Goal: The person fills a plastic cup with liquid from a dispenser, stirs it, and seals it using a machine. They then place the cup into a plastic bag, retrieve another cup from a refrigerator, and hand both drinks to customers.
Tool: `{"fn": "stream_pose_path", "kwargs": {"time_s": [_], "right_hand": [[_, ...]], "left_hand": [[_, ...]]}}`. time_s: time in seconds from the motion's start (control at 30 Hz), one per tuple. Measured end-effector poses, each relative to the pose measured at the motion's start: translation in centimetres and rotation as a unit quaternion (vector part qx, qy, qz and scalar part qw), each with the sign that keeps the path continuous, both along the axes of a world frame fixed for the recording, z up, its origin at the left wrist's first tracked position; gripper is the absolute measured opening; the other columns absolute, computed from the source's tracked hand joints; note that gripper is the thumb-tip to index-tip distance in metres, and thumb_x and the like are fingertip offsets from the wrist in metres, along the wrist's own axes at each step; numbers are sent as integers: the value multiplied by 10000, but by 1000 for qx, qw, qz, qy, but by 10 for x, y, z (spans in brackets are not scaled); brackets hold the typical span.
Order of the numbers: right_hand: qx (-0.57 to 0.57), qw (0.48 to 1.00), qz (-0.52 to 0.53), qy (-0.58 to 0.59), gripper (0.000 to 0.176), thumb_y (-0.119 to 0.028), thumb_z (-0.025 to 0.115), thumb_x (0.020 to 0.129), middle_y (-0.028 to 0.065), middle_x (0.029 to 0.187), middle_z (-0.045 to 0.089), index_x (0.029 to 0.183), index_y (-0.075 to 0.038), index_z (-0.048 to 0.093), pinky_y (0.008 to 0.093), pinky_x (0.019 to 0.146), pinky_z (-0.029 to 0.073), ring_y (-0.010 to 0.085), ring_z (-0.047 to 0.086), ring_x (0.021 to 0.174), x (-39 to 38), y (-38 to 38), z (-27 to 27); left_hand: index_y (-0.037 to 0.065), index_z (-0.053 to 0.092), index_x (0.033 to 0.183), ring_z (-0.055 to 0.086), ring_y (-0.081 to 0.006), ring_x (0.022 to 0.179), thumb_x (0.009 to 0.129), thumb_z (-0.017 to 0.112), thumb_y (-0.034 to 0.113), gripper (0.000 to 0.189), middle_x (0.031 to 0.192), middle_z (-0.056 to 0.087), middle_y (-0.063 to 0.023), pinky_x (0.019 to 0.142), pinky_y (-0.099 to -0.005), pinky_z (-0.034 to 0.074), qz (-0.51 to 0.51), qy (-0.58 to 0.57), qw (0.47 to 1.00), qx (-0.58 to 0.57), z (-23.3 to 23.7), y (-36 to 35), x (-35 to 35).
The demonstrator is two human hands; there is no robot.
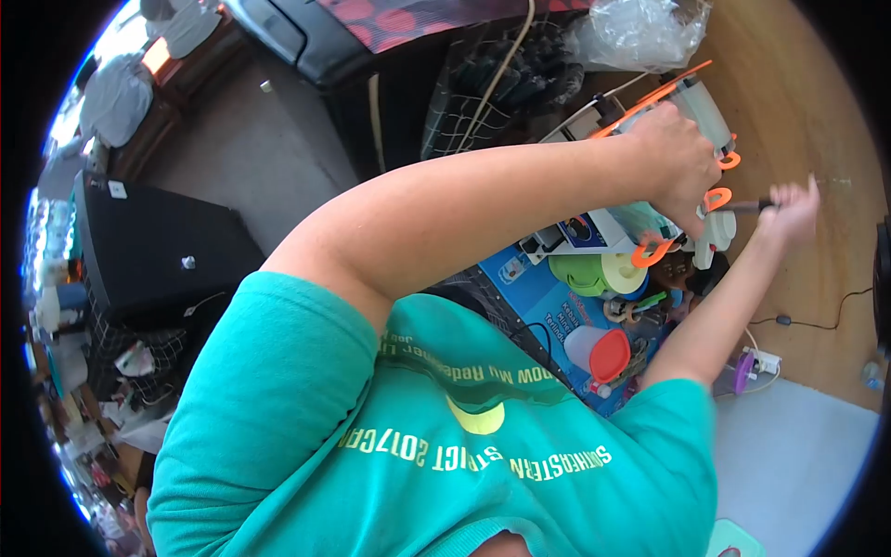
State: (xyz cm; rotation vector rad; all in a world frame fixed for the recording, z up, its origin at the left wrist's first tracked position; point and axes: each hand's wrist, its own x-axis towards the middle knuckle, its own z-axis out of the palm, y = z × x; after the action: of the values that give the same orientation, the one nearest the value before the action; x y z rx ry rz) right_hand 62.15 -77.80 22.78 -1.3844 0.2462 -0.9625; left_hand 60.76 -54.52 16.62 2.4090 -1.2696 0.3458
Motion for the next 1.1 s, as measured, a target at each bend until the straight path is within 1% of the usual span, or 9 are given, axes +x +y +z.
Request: {"fn": "stream_pose_path", "kwargs": {"time_s": [0.07, 0.1, 0.13, 0.23, 0.33, 0.67, 0.9, 0.97, 1.1], "right_hand": [[-170, 976, -18, -135, 445, -157, 512, 982, 12, 585, 278, 624, -143, 249, 297, 468, 242, 124, 259, 498, -74, 33, -55], [-183, 955, 79, -222, 411, -163, 482, 973, 33, 604, 318, 615, -130, 283, 297, 486, 263, 137, 291, 524, -112, 52, -78], [-257, 920, 68, -288, 376, -171, 473, 958, 47, 626, 361, 611, -121, 337, 309, 487, 288, 163, 329, 543, -132, 67, -107], [-359, 863, 72, -348, 290, -222, 512, 918, 55, 690, 448, 681, -89, 411, 337, 515, 330, 201, 425, 561, -168, 90, -170], [-351, 859, 48, -370, 263, -210, 524, 900, 54, 678, 449, 698, -76, 422, 332, 505, 328, 194, 434, 559, -170, 93, -184], [-326, 850, 20, -413, 267, -119, 569, 857, 54, 634, 452, 670, -73, 385, 311, 466, 304, 171, 403, 519, -162, 100, -178], [-349, 888, 92, -285, 284, -27, 544, 884, 94, 663, 505, 664, -38, 365, 327, 513, 408, 198, 476, 559, -172, 84, -141], [-326, 909, 42, -258, 267, -30, 531, 897, 87, 669, 495, 676, -37, 381, 313, 525, 397, 177, 475, 583, -150, 71, -118], [-113, 980, 78, -145, 376, -56, 555, 983, -2, 592, 419, 641, -80, 400, 264, 515, 339, 83, 405, 528, -64, 16, -38]], "left_hand": [[149, 787, 889, 711, -298, 692, 703, 681, 637, 533, 707, 704, -75, 614, -416, 525, 4, -4, 1000, 2, 4, 2, 3], [151, 787, 886, 708, -300, 681, 705, 682, 633, 526, 691, 698, -76, 609, -416, 521, 7, -4, 1000, 9, 2, 1, 0], [151, 787, 886, 708, -300, 681, 705, 682, 633, 526, 691, 698, -76, 609, -416, 521, -4, -1, 1000, 14, 0, 0, 0], [144, 787, 881, 702, -301, 671, 706, 681, 627, 524, 675, 688, -81, 607, -418, 520, -7, 3, 1000, 6, 3, -1, 1], [138, 787, 874, 693, -302, 660, 708, 685, 619, 519, 659, 677, -88, 612, -418, 524, 0, -2, 1000, -5, 1, -3, 1], [189, 794, 862, 675, -289, 673, 715, 709, 621, 464, 661, 652, -65, 640, -412, 517, -5, -96, 993, -71, -7, -6, 3], [189, 767, 858, 699, -304, 730, 747, 702, 690, 518, 731, 683, -68, 683, -434, 539, -2, -130, 988, -82, -4, -5, -1], [173, 759, 881, 704, -321, 760, 748, 687, 729, 577, 763, 695, -78, 701, -436, 542, 10, -119, 991, -67, -2, -3, -3], [167, 760, 908, 700, -321, 757, 746, 683, 742, 603, 773, 698, -68, 711, -444, 536, -2, -105, 993, -55, 3, -2, -6]]}}
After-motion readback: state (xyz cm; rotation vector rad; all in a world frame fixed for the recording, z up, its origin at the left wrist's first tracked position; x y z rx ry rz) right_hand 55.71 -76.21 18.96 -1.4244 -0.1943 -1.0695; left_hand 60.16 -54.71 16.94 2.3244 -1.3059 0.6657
